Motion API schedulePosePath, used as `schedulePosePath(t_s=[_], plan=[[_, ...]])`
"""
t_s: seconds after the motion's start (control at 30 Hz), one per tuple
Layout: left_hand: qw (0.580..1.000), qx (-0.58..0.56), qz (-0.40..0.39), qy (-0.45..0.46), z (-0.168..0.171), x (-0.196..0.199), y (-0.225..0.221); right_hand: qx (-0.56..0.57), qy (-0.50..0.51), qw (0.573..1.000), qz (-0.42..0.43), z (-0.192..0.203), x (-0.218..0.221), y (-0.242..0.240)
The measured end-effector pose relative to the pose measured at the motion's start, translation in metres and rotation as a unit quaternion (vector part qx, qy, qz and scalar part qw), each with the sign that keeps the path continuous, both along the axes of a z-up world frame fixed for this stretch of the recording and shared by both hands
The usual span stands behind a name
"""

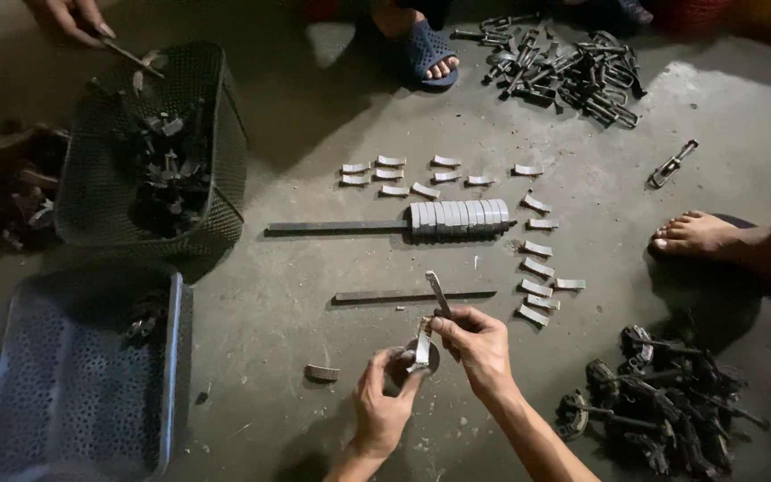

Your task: Applying paste to small metal components and organizing them on the floor

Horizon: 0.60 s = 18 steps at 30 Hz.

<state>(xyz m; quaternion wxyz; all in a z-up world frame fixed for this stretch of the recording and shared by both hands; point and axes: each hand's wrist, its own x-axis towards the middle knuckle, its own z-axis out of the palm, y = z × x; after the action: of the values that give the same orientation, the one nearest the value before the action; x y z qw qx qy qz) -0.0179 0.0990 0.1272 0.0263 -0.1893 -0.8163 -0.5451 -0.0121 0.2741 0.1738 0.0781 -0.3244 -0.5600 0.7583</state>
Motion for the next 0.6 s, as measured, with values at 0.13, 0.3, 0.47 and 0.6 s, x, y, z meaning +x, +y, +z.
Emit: schedulePosePath(t_s=[0.13, 0.3, 0.47, 0.6], plan=[[0.999, 0.035, 0.003, 0.008, 0.003, -0.006, 0.000, 0.004, -0.010, 1.000, -0.011, 0.002, 0.002, -0.002], [0.997, 0.047, 0.065, -0.008, 0.001, -0.005, -0.003, -0.032, 0.017, 0.999, -0.036, 0.002, 0.002, -0.006], [0.996, 0.052, 0.045, 0.049, 0.002, -0.022, -0.008, 0.001, 0.020, 1.000, -0.021, 0.014, 0.002, -0.007], [0.992, 0.034, 0.033, 0.117, 0.003, -0.036, -0.015, 0.073, -0.003, 0.993, 0.089, -0.010, 0.019, 0.003]])
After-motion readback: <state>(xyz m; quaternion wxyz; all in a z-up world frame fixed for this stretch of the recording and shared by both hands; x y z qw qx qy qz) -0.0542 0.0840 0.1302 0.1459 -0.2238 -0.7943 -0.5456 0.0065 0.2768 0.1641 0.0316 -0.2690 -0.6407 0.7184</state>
